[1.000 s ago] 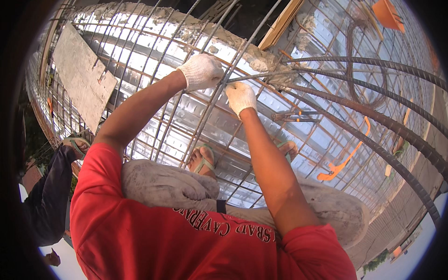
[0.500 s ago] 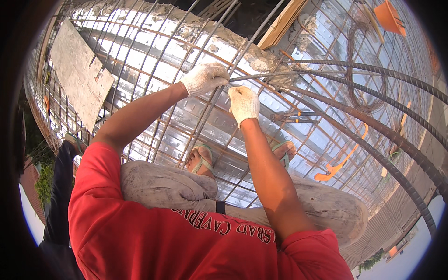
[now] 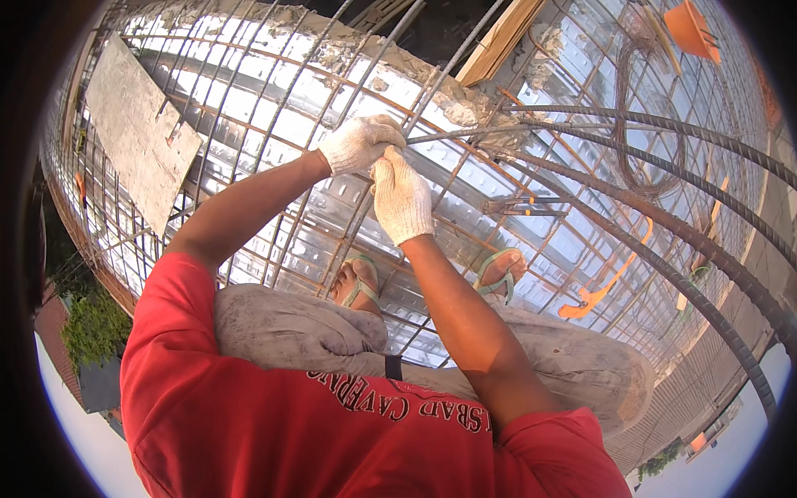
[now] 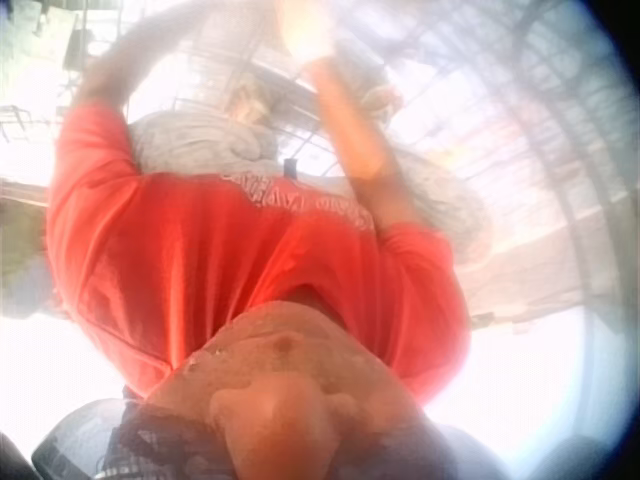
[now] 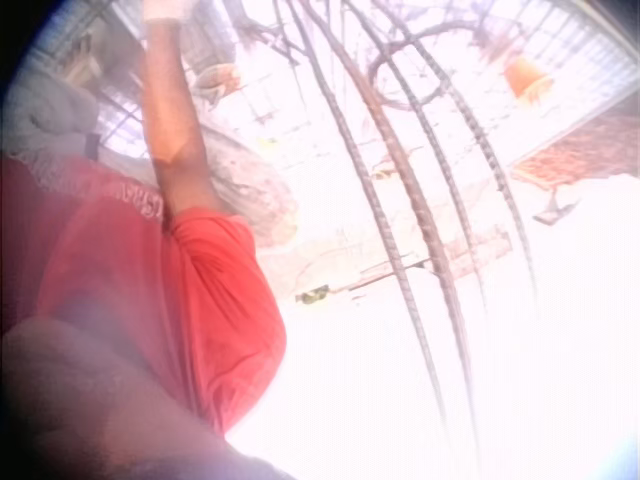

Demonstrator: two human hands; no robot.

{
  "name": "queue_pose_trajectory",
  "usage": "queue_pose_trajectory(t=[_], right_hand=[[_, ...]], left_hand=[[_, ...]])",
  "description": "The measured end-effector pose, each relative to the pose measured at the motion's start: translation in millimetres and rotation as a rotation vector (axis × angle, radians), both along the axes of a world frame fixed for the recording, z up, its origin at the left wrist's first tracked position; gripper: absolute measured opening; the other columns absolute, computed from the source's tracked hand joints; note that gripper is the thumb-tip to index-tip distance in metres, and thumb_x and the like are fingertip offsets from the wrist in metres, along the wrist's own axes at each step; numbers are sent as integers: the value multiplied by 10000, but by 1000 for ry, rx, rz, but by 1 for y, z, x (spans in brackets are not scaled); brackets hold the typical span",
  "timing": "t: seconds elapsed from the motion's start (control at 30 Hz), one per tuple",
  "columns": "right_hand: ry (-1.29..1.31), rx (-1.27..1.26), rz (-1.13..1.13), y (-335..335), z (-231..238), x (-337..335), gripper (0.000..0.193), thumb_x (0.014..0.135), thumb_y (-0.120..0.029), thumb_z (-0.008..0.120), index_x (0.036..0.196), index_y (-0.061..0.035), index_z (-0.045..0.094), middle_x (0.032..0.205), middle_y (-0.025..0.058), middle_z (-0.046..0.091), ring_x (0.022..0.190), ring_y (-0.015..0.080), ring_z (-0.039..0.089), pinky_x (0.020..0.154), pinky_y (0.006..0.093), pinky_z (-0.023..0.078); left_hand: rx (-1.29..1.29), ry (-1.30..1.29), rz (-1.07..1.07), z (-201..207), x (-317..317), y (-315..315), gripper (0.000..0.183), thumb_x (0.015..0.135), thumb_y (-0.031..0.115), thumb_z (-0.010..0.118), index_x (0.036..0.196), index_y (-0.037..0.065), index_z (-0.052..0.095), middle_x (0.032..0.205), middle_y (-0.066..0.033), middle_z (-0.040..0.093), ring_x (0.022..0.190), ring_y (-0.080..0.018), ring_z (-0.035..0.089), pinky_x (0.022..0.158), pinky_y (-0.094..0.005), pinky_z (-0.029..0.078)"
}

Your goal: The person secures rebar to a metal grid on a construction floor by twisting wire with a pair of pliers.

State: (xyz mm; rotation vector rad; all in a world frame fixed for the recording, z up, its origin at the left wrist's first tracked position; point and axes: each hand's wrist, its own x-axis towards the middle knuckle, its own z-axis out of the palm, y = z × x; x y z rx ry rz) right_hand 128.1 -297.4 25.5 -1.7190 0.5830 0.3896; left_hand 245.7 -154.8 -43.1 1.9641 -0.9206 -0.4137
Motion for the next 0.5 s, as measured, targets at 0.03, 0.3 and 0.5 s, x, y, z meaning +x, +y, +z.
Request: queue_pose_trajectory(t=[0.03, 0.3, 0.5], right_hand=[[-48, -9, -9, -11, -9, -2, 349, 1080, -296, 588, 1283, -41, 711, 971, 165, 767, 828, 263, 749, 800, 396, 581], [-135, -343, 104, -47, -37, 25, 350, 922, -351, 802, 1158, -95, 756, 1043, 161, 796, 986, 316, 774, 867, 409, 582], [-157, -487, 83, -43, -40, 21, 265, 928, -348, 771, 1031, -104, 780, 924, 151, 789, 899, 357, 766, 809, 438, 590]], left_hand=[[7, -11, 1, 2, 1, -4, 193, 884, 128, 753, 1056, 48, 791, 1084, -144, 751, 1062, -366, 708, 962, -453, 560], [131, 18, 38, 0, 6, -13, 174, 951, 151, 728, 1044, 13, 780, 1026, -179, 748, 1015, -372, 716, 924, -457, 561], [200, 169, 35, 6, 12, -16, 242, 981, 237, 694, 1056, 25, 782, 1056, -174, 748, 1030, -372, 712, 940, -457, 551]])
